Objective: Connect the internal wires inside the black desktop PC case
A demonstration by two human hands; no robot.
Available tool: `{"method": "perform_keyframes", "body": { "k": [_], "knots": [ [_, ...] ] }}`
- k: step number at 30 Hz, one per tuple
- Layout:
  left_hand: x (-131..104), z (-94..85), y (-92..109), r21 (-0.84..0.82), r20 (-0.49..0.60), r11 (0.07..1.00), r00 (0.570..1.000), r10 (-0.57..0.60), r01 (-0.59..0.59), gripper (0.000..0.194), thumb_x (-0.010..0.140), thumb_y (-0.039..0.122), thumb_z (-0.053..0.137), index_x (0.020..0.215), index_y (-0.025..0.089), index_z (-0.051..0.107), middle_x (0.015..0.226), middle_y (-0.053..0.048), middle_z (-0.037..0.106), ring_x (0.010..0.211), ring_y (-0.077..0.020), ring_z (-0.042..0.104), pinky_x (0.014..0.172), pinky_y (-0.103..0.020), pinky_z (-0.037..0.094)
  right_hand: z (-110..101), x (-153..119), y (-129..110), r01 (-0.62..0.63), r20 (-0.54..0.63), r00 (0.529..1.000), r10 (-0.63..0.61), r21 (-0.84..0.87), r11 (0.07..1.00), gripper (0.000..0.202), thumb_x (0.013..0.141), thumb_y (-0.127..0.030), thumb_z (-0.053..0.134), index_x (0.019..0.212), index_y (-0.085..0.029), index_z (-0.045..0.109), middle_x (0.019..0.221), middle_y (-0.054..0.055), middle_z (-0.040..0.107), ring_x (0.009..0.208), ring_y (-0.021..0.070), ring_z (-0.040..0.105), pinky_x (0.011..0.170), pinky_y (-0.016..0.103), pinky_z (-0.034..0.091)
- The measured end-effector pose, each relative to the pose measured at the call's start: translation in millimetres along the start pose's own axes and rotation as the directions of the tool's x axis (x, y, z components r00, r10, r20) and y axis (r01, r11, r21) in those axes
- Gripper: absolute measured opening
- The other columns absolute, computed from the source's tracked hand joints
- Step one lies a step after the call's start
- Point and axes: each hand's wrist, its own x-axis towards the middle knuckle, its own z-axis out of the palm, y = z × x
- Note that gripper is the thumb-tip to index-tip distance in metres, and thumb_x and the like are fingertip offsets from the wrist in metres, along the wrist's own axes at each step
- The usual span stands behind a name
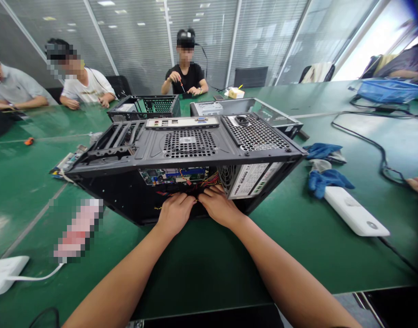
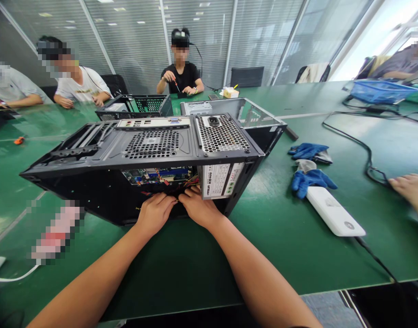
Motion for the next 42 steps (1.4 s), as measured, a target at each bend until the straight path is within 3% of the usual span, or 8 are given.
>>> {"method": "perform_keyframes", "body": {
  "k": [9, 25, 42],
  "knots": [
    [2.6, -2.1, 0.9, 0.049, 0.024, 0.999, 1.0, -0.016, 0.015, 0.019, 0.097, 0.025, 0.053, 0.084, 0.02, 0.066, 0.071, -0.002, 0.063, 0.071, -0.019, 0.057, 0.067, -0.032, 0.041, 0.6, -1.2, -1.3, -0.009, -0.039, 0.999, 0.009, -0.004, 1.0, 0.016, 0.094, -0.017, 0.055, 0.084, -0.02, 0.066, 0.082, 0.004, 0.063, 0.091, 0.023, 0.05, 0.085, 0.036, 0.035],
    [0.6, -0.8, 2.7, 0.017, 0.017, 1.0, 1.0, -0.026, 0.026, 0.021, 0.098, 0.028, 0.05, 0.09, 0.019, 0.067, 0.076, -0.004, 0.064, 0.074, -0.0188, 0.057, 0.071, -0.032, 0.045, 3.1, -1.2, 0.5, 0.005, -0.019, 1.0, -0.006, -0.035, 0.999, 0.017, 0.093, -0.014, 0.053, 0.083, -0.021, 0.064, 0.081, 0.003, 0.064, 0.088, 0.0228, 0.05, 0.084, 0.036, 0.036],
    [5.8, -5.1, 3.8, 0.053, 0.032, 0.999, 0.999, -0.009, 0.007, 0.019, 0.097, 0.026, 0.053, 0.086, 0.021, 0.067, 0.074, -0.002, 0.069, 0.079, -0.0205, 0.058, 0.071, -0.035, 0.037, 3.2, -1.5, -1.4, 0.004, -0.056, 0.998, -0.005, -0.013, 1.0, 0.016, 0.094, -0.016, 0.053, 0.086, -0.021, 0.065, 0.08, 0.004, 0.064, 0.086, 0.0224, 0.05, 0.086, 0.036, 0.034]
  ]
}}
